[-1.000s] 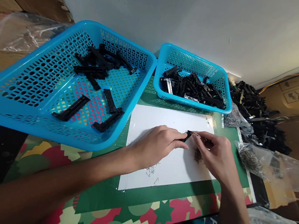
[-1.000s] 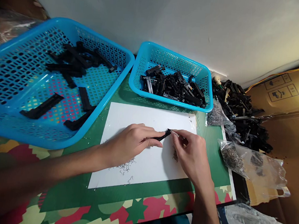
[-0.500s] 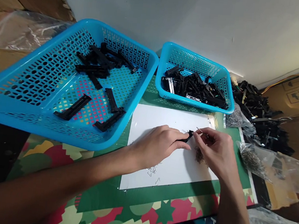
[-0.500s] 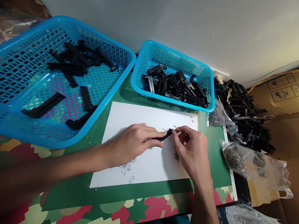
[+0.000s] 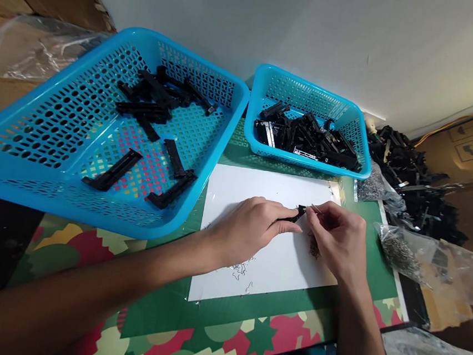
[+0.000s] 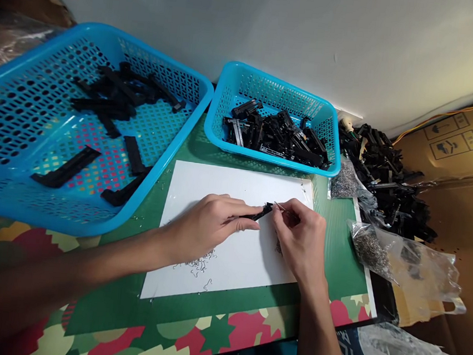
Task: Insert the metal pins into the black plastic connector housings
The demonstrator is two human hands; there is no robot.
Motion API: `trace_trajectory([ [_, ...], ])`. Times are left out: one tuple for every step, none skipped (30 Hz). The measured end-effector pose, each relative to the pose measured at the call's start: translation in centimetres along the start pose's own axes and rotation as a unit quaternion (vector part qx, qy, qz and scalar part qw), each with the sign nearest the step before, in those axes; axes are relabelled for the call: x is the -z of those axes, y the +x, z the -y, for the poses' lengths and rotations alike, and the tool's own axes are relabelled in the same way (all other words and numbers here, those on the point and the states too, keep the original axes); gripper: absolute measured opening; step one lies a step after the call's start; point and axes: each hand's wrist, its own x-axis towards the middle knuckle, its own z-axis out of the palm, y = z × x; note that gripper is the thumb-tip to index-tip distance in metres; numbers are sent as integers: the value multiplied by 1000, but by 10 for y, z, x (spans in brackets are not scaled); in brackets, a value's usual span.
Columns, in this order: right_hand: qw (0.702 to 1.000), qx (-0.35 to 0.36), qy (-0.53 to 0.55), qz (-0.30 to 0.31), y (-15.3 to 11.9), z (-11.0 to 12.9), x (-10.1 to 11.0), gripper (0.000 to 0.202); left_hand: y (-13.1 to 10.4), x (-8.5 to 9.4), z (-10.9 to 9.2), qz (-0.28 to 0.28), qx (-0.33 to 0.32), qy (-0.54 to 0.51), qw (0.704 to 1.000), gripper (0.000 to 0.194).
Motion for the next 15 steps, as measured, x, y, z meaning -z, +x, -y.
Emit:
trace_trajectory([
  [1000,0,3,-5,0,0,-1,27,0,0,0,-2,0,-1,1000,32],
  [1000,-2,7,-11,-1,-1,-1,26,0,0,0,-2,-3,-3,1000,32],
  [1000,-4,12,-17,-1,-1,-1,26,0,0,1,-2,-6,-5,1000,31],
  [1000,-6,19,-21,-2,-1,-1,26,0,0,1,-2,-9,-6,1000,30],
  [999,-8,25,-23,-2,-1,0,27,0,0,0,-2,-11,-5,1000,29],
  [999,-9,32,-21,-2,-1,0,28,0,0,0,0,-11,-4,1000,28],
  [999,-10,36,-17,-2,-1,0,28,0,0,0,0,-10,-4,1000,28],
  [999,-10,38,-12,-2,-1,0,28,0,0,0,0,-8,-4,1000,28],
  [999,-9,38,-10,-2,-2,0,27,1,0,0,0,-7,-5,1000,29],
  [999,-10,35,-8,-2,-2,-1,26,0,0,0,-1,-7,-6,1000,29],
  [999,-9,31,-8,-2,-3,-2,25,0,0,0,-3,-6,-6,1000,30],
  [1000,-8,28,-9,-2,-4,-3,24,0,0,0,-4,-5,-6,1000,30],
  [1000,-6,24,-11,-3,-4,-4,24,0,-1,0,-6,-4,-4,1000,30],
  [1000,-3,20,-14,-3,-5,-6,25,0,-1,0,-7,-2,-3,1000,30],
  [1000,2,16,-17,-4,-6,-7,25,0,-1,1,-7,-1,-3,1000,31],
])
